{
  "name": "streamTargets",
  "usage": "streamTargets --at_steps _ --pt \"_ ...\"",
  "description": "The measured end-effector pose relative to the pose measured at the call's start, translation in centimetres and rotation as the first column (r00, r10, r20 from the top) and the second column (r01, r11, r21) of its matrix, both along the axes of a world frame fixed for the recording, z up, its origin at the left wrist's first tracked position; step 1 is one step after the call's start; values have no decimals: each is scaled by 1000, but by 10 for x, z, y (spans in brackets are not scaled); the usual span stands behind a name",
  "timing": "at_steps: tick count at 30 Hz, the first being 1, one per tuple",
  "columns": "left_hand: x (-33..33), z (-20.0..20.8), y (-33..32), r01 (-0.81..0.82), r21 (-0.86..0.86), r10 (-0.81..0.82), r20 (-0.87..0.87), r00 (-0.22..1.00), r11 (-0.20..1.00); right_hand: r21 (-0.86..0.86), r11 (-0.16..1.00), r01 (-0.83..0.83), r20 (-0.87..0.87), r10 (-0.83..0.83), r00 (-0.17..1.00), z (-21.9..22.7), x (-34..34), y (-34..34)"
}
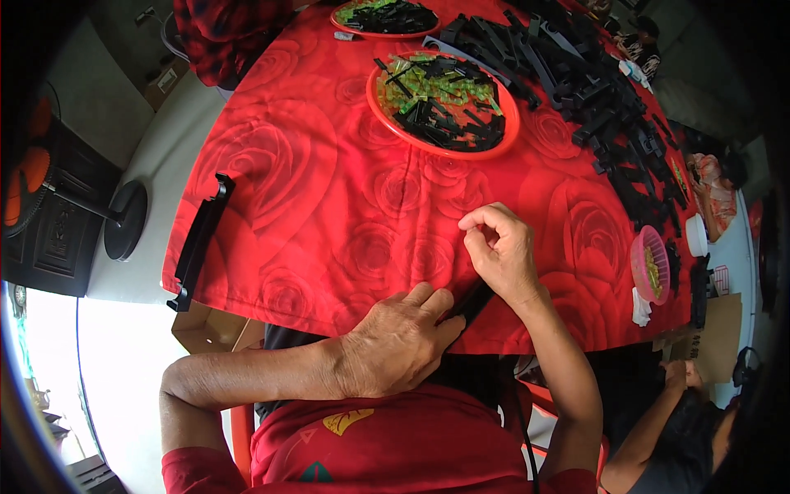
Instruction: The person assembles or inspects black plastic parts by hand at a workstation.
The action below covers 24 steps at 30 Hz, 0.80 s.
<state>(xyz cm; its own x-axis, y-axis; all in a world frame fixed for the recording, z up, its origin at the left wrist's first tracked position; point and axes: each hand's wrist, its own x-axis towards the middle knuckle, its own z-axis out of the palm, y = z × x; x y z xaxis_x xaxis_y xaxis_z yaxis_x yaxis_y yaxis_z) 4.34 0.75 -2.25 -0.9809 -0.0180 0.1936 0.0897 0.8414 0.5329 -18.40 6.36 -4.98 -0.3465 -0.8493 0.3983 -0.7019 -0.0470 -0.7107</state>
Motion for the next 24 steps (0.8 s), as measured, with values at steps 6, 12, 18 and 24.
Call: streamTargets --at_steps 6,12,18,24 --pt "-8 -3 -15 -119 -12 119 5 993 993 -85 996 -8 10 9 1000 5 8 -37" --pt "-7 -6 -29 -68 -12 68 5 998 998 -54 993 105 138 -97 986 -5 28 -18" --pt "-22 -4 -31 37 -49 -39 -56 998 998 6 997 80 167 -80 983 -6 31 -18" --pt "-23 -9 -36 3 -39 -3 -9 1000 999 -74 964 256 90 -249 964 -13 37 -16"
